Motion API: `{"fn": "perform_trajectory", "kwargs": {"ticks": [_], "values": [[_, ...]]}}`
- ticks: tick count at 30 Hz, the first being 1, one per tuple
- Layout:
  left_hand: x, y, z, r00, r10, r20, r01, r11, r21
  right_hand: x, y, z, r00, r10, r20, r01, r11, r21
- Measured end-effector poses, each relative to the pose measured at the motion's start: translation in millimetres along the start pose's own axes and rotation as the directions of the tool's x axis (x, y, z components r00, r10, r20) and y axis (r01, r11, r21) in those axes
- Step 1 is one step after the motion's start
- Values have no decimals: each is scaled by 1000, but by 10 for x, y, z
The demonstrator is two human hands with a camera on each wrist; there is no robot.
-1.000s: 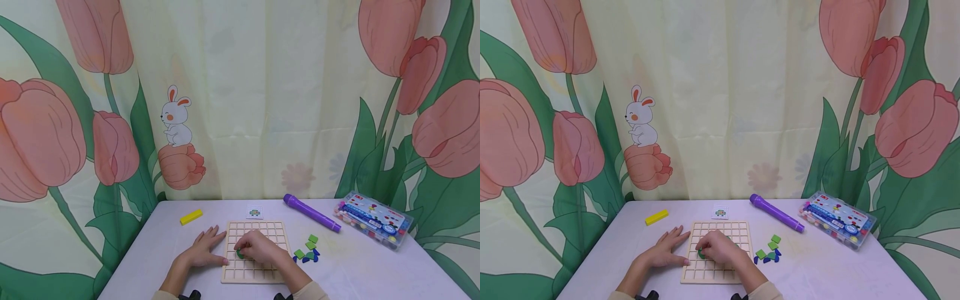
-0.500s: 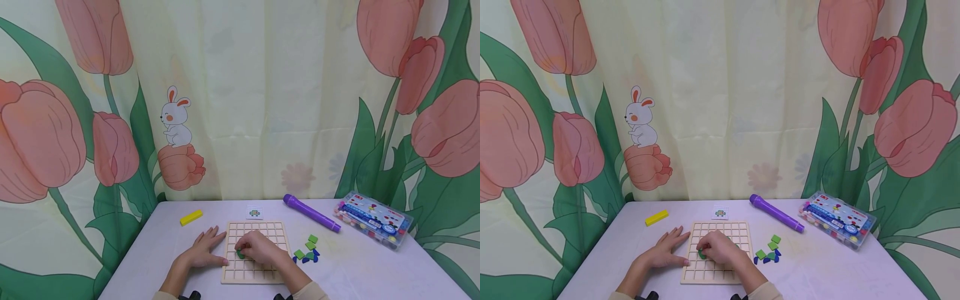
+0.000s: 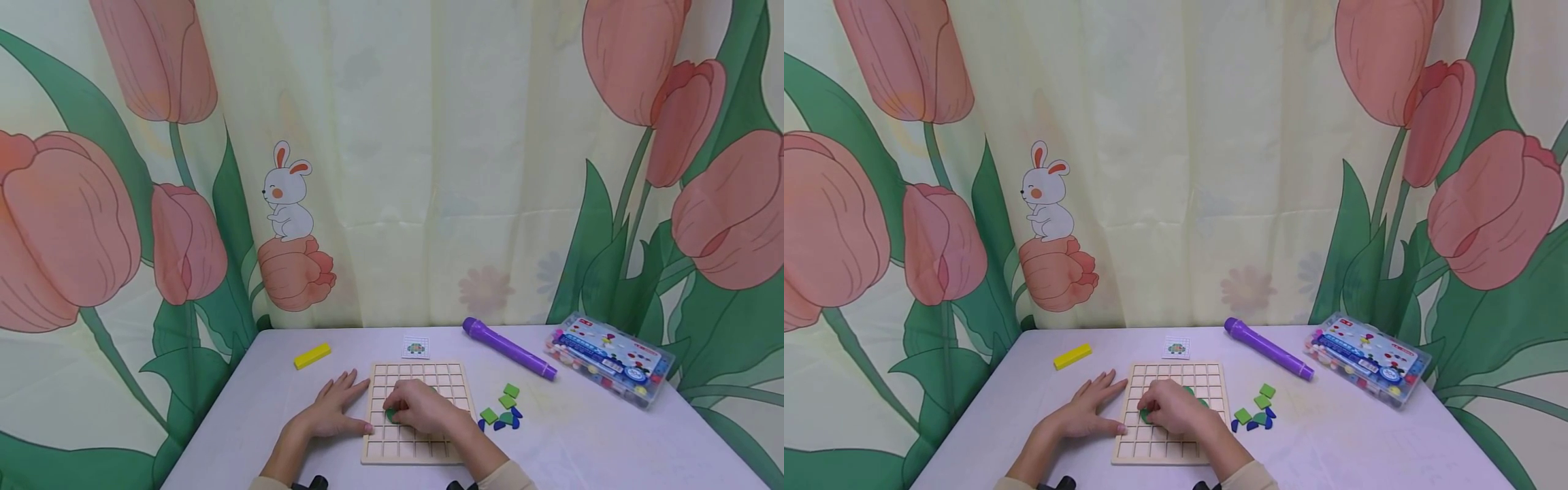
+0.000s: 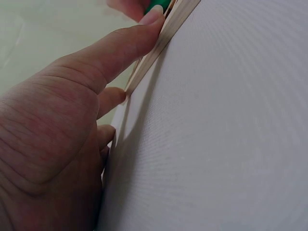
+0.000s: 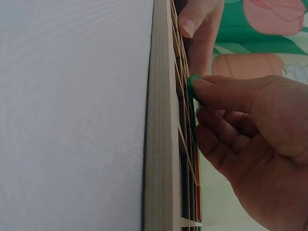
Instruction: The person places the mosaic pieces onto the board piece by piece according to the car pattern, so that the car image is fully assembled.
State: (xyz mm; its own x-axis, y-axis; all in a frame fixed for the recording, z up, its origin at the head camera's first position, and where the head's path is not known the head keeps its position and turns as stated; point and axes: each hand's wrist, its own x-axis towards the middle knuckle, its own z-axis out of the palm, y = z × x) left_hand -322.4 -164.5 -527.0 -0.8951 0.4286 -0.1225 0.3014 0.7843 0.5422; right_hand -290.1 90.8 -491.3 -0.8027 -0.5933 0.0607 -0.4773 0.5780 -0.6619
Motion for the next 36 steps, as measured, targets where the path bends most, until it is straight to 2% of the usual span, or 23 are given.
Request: {"fn": "perform_trajectory", "kwargs": {"ticks": [14, 24, 36], "values": [[-17, 8, -8, 1000, 13, -8, -13, 1000, -2, 5, 30, 21, 1000, -24, -4, 24, 996, -84], [-38, 29, 5, 1000, 27, -10, -27, 1000, 14, -13, -2, 13, 1000, 5, 25, 0, 984, -178], [-21, 11, 14, 1000, 29, -11, -29, 999, 14, -13, -11, 25, 1000, 4, 7, -2, 984, -177]]}}
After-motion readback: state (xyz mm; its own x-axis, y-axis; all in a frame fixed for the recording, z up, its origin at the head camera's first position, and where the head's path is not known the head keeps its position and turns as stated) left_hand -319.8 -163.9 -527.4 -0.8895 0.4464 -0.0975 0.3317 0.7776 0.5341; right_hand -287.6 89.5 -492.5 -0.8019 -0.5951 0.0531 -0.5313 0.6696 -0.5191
